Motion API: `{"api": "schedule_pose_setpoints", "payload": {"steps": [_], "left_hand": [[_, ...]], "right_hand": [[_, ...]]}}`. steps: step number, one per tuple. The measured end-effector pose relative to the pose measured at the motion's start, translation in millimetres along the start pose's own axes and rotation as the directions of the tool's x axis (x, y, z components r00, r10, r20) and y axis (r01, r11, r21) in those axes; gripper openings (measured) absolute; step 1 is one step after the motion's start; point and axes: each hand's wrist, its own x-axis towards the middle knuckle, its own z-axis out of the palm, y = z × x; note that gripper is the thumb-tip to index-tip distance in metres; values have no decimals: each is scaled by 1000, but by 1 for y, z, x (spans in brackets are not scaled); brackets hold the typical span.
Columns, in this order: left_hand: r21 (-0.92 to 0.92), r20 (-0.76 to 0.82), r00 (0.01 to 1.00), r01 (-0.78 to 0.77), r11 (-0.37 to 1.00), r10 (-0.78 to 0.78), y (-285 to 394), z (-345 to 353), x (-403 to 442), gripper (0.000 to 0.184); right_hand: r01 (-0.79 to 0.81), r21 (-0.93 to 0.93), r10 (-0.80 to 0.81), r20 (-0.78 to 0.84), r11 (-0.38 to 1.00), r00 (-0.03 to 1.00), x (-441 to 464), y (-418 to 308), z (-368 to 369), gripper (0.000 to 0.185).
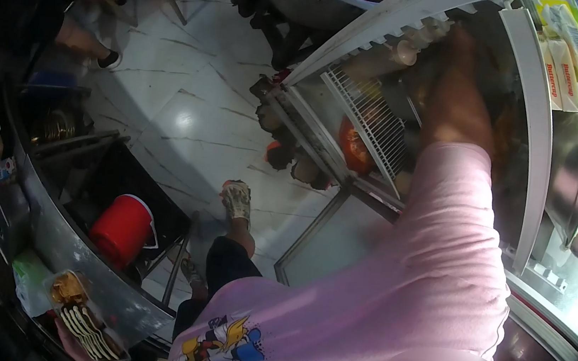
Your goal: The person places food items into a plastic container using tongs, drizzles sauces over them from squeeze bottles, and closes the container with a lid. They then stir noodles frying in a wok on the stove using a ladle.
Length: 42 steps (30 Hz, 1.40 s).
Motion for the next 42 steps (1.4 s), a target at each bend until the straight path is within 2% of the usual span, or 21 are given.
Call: {"api": "schedule_pose_setpoints", "payload": {"steps": [1,4,5,6,7,8,10,11,13,15,18,22,23,26,29,32,33,37,38,41,42], "left_hand": [[-3,1,1000,-1,1000,1,1,-4,2,60],[-10,10,999,41,999,-40,-3,-46,28,64],[234,194,959,-251,939,208,-15,-75,40,64],[336,312,904,-394,856,293,-17,-73,39,64],[400,422,827,-538,742,371,-17,-46,32,64],[246,83,957,-289,925,277,-12,-17,22,64],[-11,-225,972,-71,997,67,-9,13,14,64],[13,-46,998,-49,999,49,-9,9,16,63],[46,134,991,-34,998,28,-7,6,22,62],[-24,387,922,34,999,-22,-4,5,31,60],[28,487,873,-34,999,16,-1,30,20,58],[46,536,844,-18,999,-9,-1,1,29,58],[43,548,826,-187,981,133,-10,-22,41,58],[-45,255,964,-61,997,70,-3,-13,29,61],[-61,224,974,24,998,-10,-1,17,9,63],[-46,344,939,50,998,-31,3,-7,8,66],[-46,348,937,51,998,-31,8,-12,4,61],[-12,257,965,-49,999,50,21,8,-22,43],[-168,262,962,123,978,-76,37,15,-28,49],[-312,518,853,260,914,-65,44,-45,-3,65],[-329,559,827,286,900,-58,49,-64,-2,70]], "right_hand": [[-1,0,1,-3,1000,1000,-8,1,-6,35],[94,-182,-100,-25,979,995,-7,8,-6,38],[-51,595,51,17,802,999,11,30,24,42],[-122,862,87,91,492,992,15,36,36,44],[-176,979,123,163,99,979,15,39,43,47],[-60,998,115,58,7,992,14,41,51,48],[61,995,122,-51,-85,991,21,39,58,49],[44,993,154,-60,109,986,34,31,69,52],[14,956,185,-72,294,980,34,20,69,56],[-52,991,262,18,125,965,24,8,60,49],[-126,983,349,165,-131,923,-7,7,24,38],[-64,983,385,127,-171,914,-53,42,-17,38],[-30,981,411,109,-194,905,-66,49,-24,38],[76,962,493,67,-264,867,-114,64,-38,39],[183,931,586,40,-317,809,-161,67,-53,41],[277,897,672,29,-344,740,-208,55,-66,42],[310,882,698,28,-354,716,-226,47,-70,43],[405,832,766,37,-378,641,-307,1,-89,46],[426,817,777,42,-388,628,-325,-11,-101,47],[496,778,824,49,-386,564,-383,-48,-142,50],[532,777,852,9,-336,524,-406,-65,-156,50]]}}
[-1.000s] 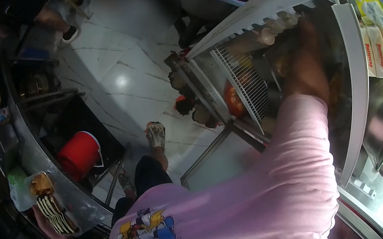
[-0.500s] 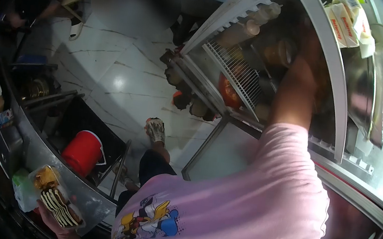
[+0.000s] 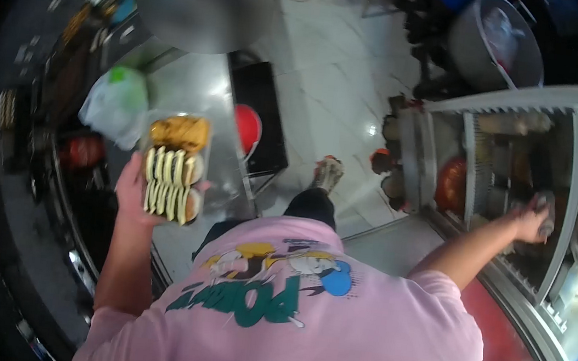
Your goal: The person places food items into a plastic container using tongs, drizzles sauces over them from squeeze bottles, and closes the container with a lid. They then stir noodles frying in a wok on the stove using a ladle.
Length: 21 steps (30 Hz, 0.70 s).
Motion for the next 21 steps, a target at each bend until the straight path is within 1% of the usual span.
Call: {"api": "schedule_pose_setpoints", "payload": {"steps": [1,2,3,4,5,6,7,8,9,10,11,12,13,14,15,16,17,18,19,20,21], "left_hand": [[-30,46,999,15,999,-14,10,-13,-9,75],[-16,39,999,2,1000,-1,21,-29,-21,78],[-55,70,997,-17,998,21,31,-49,-34,79],[-25,90,996,-19,1000,21,41,-59,-47,80],[-31,102,994,-27,999,30,53,-83,-63,79],[-38,111,993,-31,999,35,63,-106,-79,79],[-21,70,995,-64,998,65,70,-129,-98,77],[-4,35,995,-95,996,95,77,-151,-113,76],[-3,26,995,-96,995,96,84,-168,-129,72],[-22,-71,990,-126,992,124,91,-185,-144,70],[-25,-80,990,-115,993,112,91,-189,-140,69],[-37,-90,990,-109,993,105,97,-209,-152,68],[-41,-28,995,-98,994,97,104,-218,-166,66],[-49,-20,995,-101,994,100,105,-223,-173,66],[-65,-24,991,-135,989,134,106,-230,-180,66],[-79,-30,986,-169,983,167,107,-239,-188,65],[-111,5,985,-168,979,170,108,-250,-192,65],[-152,-4,981,-193,969,194,108,-252,-196,65],[-163,-3,982,-185,969,187,108,-261,-200,69],[-172,-10,982,-187,967,188,109,-270,-204,73],[-173,-21,978,-209,962,209,109,-279,-206,73]], "right_hand": [[-54,-17,53,-63,998,997,-31,-21,-1,49],[-46,-82,43,-31,996,999,-68,-50,1,45],[-46,-110,52,52,993,997,-88,-67,-8,45],[-41,-141,59,125,989,990,-101,-76,-18,45],[-25,-162,70,282,986,957,-124,-86,-33,44],[-3,-187,84,431,982,899,-145,-101,-46,42],[-10,-240,123,458,971,880,-196,-137,-43,38],[23,-257,141,599,966,788,-233,-162,-48,38],[4,-298,209,680,955,702,-283,-203,-44,39],[-18,-405,322,698,914,640,-335,-245,-39,39],[250,-400,234,831,882,505,-333,-221,-47,40],[89,-470,393,815,878,427,-395,-280,-36,42],[-23,-448,428,836,894,344,-432,-292,-41,43],[-58,-483,478,828,873,293,-469,-313,-39,43],[-169,-503,529,826,848,196,-498,-319,-42,45],[-176,-490,512,850,854,122,-524,-320,-48,48],[-104,-542,550,832,834,75,-553,-331,-50,50],[-58,-530,532,847,846,12,-573,-343,-50,53],[97,-424,427,904,900,-7,-598,-336,-53,56],[91,-413,416,909,906,-24,-612,-335,-60,56],[158,-361,374,925,919,-61,-633,-345,-61,57]]}}
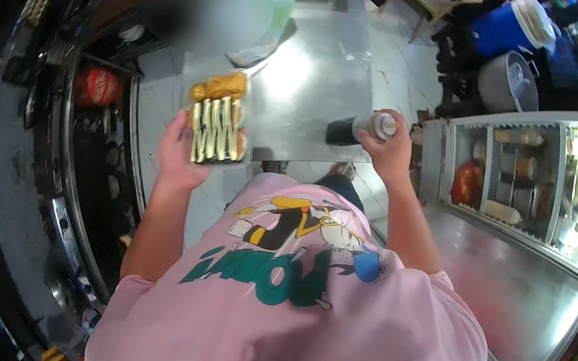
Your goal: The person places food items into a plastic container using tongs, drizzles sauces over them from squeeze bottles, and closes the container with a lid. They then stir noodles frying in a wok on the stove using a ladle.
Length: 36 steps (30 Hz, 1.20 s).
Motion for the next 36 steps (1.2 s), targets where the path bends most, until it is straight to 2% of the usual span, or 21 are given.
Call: {"api": "schedule_pose_setpoints", "payload": {"steps": [2,5,6,7,9,10,13,15,17,19,21,23,25,27,28,29,31,32,33,35,36], "left_hand": [[-48,149,986,89,995,-81,3,-8,-3,74],[-61,108,994,34,998,-27,5,9,-10,65],[-43,122,992,40,998,-34,8,14,-12,67],[-44,117,993,25,999,-19,11,17,-13,67],[-31,229,972,58,998,-49,15,22,-15,69],[-33,224,972,78,996,-69,17,24,-16,71],[-49,269,958,119,992,-101,21,26,-15,70],[-40,261,962,99,994,-85,22,27,-14,69],[-29,256,963,88,996,-78,22,26,-13,68],[-74,285,956,91,993,-66,21,26,-10,73],[-87,255,965,85,993,-61,19,27,-7,70],[-50,123,992,-18,999,24,16,21,1,66],[-59,157,988,16,998,-6,15,18,6,63],[-125,197,980,14,992,11,15,24,9,62],[-67,249,968,-23,997,39,14,25,10,56],[-76,262,965,-12,997,32,13,28,11,56],[-26,263,964,-23,999,29,10,35,14,55],[-27,269,963,-11,1000,18,7,36,16,54],[-39,276,961,-2,999,12,4,38,17,54],[-73,260,965,-26,997,44,-1,42,20,51],[-100,264,964,-9,995,35,-3,43,23,48]], "right_hand": [[62,-99,-55,68,993,996,-8,-19,25,58],[133,-71,-127,77,989,989,-12,-17,36,61],[26,19,-28,131,999,991,-13,-19,35,64],[35,26,-38,141,999,989,-12,-13,35,64],[295,-9,-288,190,955,939,-7,16,36,69],[174,34,-177,283,984,943,-4,33,40,71],[114,-21,-98,370,993,924,14,63,58,70],[154,-73,-117,368,985,922,31,71,72,66],[16,164,-56,240,986,969,42,64,83,64],[6,108,-32,247,994,968,49,32,72,59],[-169,483,-14,353,859,935,54,12,62,57],[-218,495,-23,435,841,900,50,-43,37,50],[-148,353,-125,644,924,755,49,-93,11,57],[66,94,-113,678,993,727,35,-154,-3,65],[204,-8,-129,750,979,648,25,-196,-6,69],[205,-26,-118,745,978,657,21,-223,-9,69],[478,-328,43,856,815,515,15,-260,-13,73],[565,-415,73,846,714,528,12,-268,-12,71],[562,-428,87,842,708,533,7,-280,-10,71],[758,-522,88,841,390,534,0,-301,-5,67],[779,-517,63,844,354,532,0,-304,-5,63]]}}
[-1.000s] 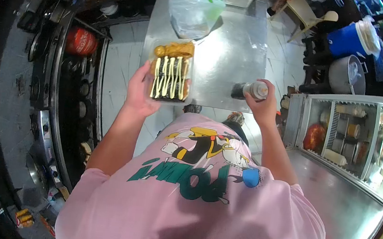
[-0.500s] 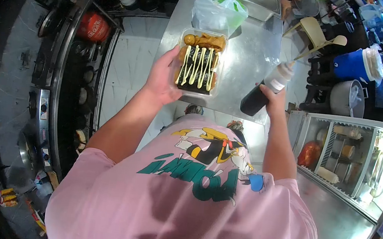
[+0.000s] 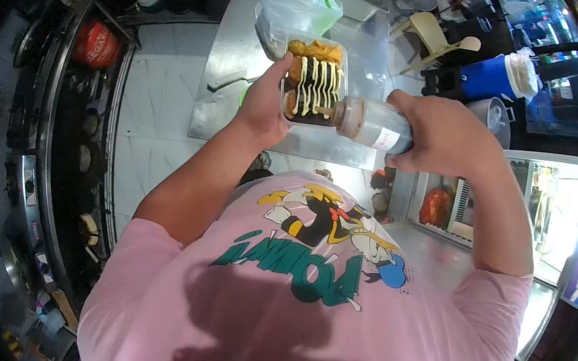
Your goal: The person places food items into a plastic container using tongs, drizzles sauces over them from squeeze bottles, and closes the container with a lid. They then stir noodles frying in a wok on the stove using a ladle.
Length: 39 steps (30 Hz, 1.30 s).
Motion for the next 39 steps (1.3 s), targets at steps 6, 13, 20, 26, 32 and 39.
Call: {"api": "schedule_pose_setpoints", "payload": {"steps": [6,13,20,26,32,39], "left_hand": [[-53,-29,1000,2,999,-4,-4,19,0,47],[-55,16,1000,13,998,-13,-8,20,8,48],[-91,-22,1000,15,996,-17,-5,25,2,44],[-95,17,1000,25,995,-24,-4,22,2,45],[-91,44,999,15,996,-11,-9,18,3,48],[-90,16,999,49,995,-48,-9,15,4,52]], "right_hand": [[-87,-205,106,83,975,991,5,-31,-30,74],[-93,-288,120,76,953,990,9,-45,-42,75],[-148,-411,208,105,899,973,11,-65,-58,62],[-82,-502,119,42,861,992,13,-70,-62,57],[-122,-506,191,85,854,978,17,-82,-72,57],[-63,-512,95,37,857,995,16,-73,-66,57]]}}
